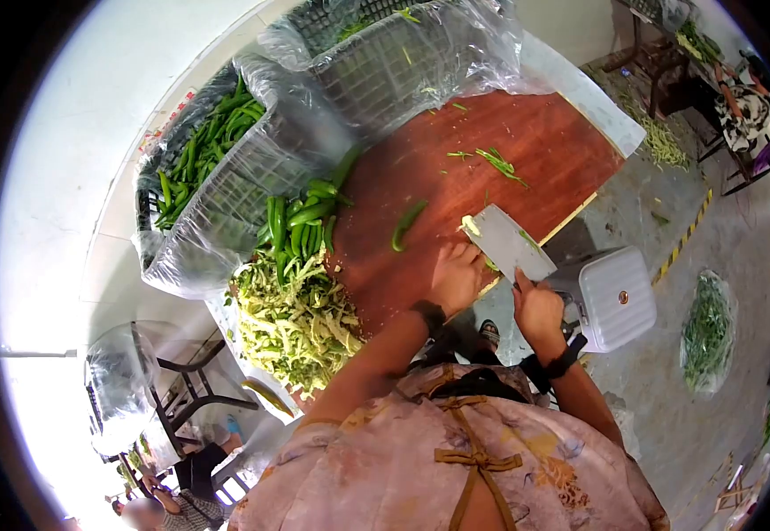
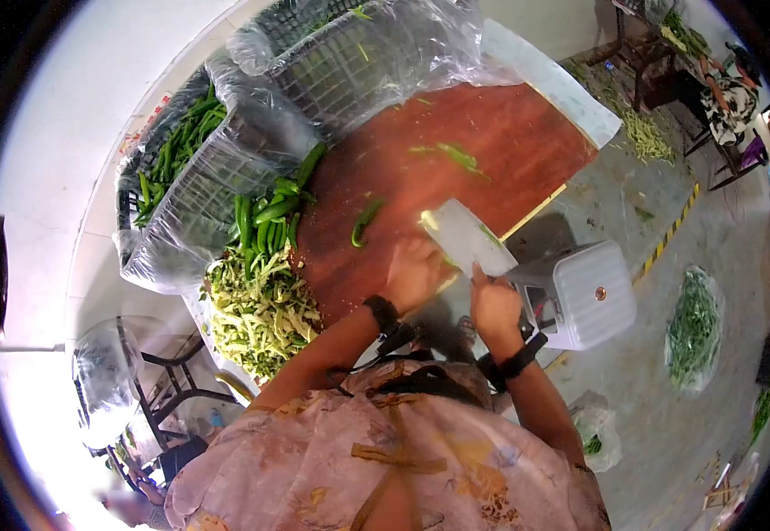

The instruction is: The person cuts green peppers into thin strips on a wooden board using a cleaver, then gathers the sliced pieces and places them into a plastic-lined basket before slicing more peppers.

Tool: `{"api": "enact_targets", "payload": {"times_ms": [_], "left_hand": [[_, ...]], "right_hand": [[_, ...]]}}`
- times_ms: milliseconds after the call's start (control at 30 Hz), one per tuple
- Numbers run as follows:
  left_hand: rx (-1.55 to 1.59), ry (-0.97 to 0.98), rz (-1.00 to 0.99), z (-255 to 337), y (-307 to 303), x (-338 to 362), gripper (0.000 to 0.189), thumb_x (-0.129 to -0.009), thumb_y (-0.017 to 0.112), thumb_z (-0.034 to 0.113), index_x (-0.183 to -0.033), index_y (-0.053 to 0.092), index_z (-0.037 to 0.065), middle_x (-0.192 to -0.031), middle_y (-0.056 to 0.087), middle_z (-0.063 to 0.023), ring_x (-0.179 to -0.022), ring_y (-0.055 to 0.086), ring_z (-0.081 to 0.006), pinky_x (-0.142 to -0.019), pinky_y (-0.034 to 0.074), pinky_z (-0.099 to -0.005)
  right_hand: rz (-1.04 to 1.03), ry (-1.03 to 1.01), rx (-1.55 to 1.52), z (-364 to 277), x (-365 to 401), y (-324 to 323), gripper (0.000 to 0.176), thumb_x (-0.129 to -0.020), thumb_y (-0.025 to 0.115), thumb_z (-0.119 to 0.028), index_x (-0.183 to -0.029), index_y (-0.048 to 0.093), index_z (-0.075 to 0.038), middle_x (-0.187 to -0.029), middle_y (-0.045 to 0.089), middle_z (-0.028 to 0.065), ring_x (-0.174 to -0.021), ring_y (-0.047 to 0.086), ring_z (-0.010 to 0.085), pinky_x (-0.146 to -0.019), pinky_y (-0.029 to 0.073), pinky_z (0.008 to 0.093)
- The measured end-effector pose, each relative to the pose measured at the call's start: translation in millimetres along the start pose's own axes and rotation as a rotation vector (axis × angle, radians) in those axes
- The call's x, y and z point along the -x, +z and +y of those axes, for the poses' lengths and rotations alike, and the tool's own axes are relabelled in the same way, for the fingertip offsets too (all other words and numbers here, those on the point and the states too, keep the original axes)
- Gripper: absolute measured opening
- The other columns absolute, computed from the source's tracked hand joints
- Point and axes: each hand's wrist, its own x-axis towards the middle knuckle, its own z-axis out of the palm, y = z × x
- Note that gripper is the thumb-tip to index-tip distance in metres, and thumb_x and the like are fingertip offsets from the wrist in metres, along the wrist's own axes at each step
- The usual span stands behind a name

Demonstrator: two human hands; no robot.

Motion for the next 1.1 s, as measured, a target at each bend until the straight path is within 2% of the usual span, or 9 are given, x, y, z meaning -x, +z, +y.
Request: {"api": "enact_targets", "payload": {"times_ms": [33, 200, 300, 467, 600, 700, 800, 1067, 1100], "left_hand": [[0.017, -0.031, -0.011, 1, -1, -1, 0.024, -0.071, 0.059, 0.017, -0.091, 0.064, 0.004, -0.095, 0.056, -0.0036, -0.094, 0.050, -0.0223, -0.088, 0.034, -0.0400], [0.005, -0.025, -0.037, -1, 0, 0, 0.025, -0.071, 0.059, 0.018, -0.091, 0.064, 0.005, -0.094, 0.056, -0.0030, -0.094, 0.050, -0.0222, -0.088, 0.034, -0.0405], [-0.013, -0.050, -0.063, -1, -2, 2, 0.026, -0.071, 0.059, 0.018, -0.094, 0.064, 0.006, -0.095, 0.055, -0.0026, -0.094, 0.049, -0.0219, -0.089, 0.034, -0.0410], [-0.064, -0.051, -0.066, -4, 4, 5, 0.031, -0.072, 0.058, 0.018, -0.101, 0.063, 0.008, -0.098, 0.055, -0.0026, -0.097, 0.048, -0.0217, -0.090, 0.033, -0.0419], [-0.072, -0.044, -0.043, -6, 8, 6, 0.030, -0.074, 0.059, 0.024, -0.101, 0.063, 0.010, -0.098, 0.055, -0.0034, -0.097, 0.049, -0.0223, -0.089, 0.033, -0.0411], [-0.093, -0.015, -0.032, -8, 10, 7, 0.028, -0.076, 0.060, 0.028, -0.098, 0.063, 0.012, -0.095, 0.055, -0.0043, -0.096, 0.050, -0.0228, -0.086, 0.033, -0.0398], [-0.082, -0.012, -0.021, -9, 14, 7, 0.027, -0.076, 0.060, 0.027, -0.098, 0.063, 0.012, -0.094, 0.056, -0.0041, -0.095, 0.050, -0.0226, -0.085, 0.034, -0.0395], [-0.158, -0.002, 0.082, -11, 15, -13, 0.033, -0.074, 0.061, 0.033, -0.099, 0.064, 0.012, -0.099, 0.059, -0.0026, -0.097, 0.051, -0.0236, -0.085, 0.035, -0.0404], [-0.143, -0.075, -0.044, -15, 18, -19, 0.036, -0.074, 0.060, 0.026, -0.105, 0.062, 0.010, -0.109, 0.058, -0.0031, -0.107, 0.048, -0.0231, -0.090, 0.034, -0.0417]], "right_hand": [[0.018, -0.007, 0.011, -4, -7, 1, 0.038, -0.082, 0.062, -0.023, -0.118, 0.059, -0.012, -0.075, 0.060, 0.0190, -0.063, 0.060, 0.0350, -0.057, 0.048, 0.0444], [0.037, -0.089, -0.045, -17, -50, -1, 0.034, -0.082, 0.061, -0.022, -0.114, 0.061, -0.010, -0.074, 0.062, 0.0178, -0.065, 0.060, 0.0356, -0.059, 0.048, 0.0445], [0.014, 0.078, -0.165, -23, -74, -22, 0.031, -0.082, 0.061, -0.021, -0.109, 0.063, -0.008, -0.076, 0.063, 0.0208, -0.072, 0.061, 0.0364, -0.062, 0.048, 0.0456], [0.150, -0.070, -0.080, 6, -46, -42, 0.031, -0.081, 0.062, -0.022, -0.108, 0.063, -0.009, -0.073, 0.063, 0.0188, -0.065, 0.061, 0.0351, -0.059, 0.049, 0.0450], [-0.038, -0.011, -0.024, 14, 1, -59, 0.033, -0.076, 0.067, -0.018, -0.107, 0.065, -0.009, -0.074, 0.061, 0.0202, -0.067, 0.060, 0.0375, -0.059, 0.048, 0.0444], [-0.047, -0.027, 0.000, 20, 17, -52, 0.033, -0.077, 0.066, -0.020, -0.109, 0.064, -0.011, -0.072, 0.060, 0.0191, -0.065, 0.060, 0.0361, -0.057, 0.047, 0.0444], [-0.085, 0.001, 0.032, 19, 7, -45, 0.036, -0.079, 0.064, -0.024, -0.113, 0.061, -0.012, -0.071, 0.060, 0.0189, -0.065, 0.060, 0.0354, -0.058, 0.048, 0.0453], [0.077, -0.027, -0.040, 14, -16, -47, 0.037, -0.080, 0.064, -0.023, -0.115, 0.061, -0.012, -0.073, 0.061, 0.0187, -0.065, 0.060, 0.0354, -0.058, 0.048, 0.0451], [0.090, -0.049, -0.049, 18, -10, -48, 0.037, -0.080, 0.064, -0.023, -0.115, 0.061, -0.013, -0.073, 0.061, 0.0188, -0.064, 0.060, 0.0356, -0.058, 0.048, 0.0449]]}}
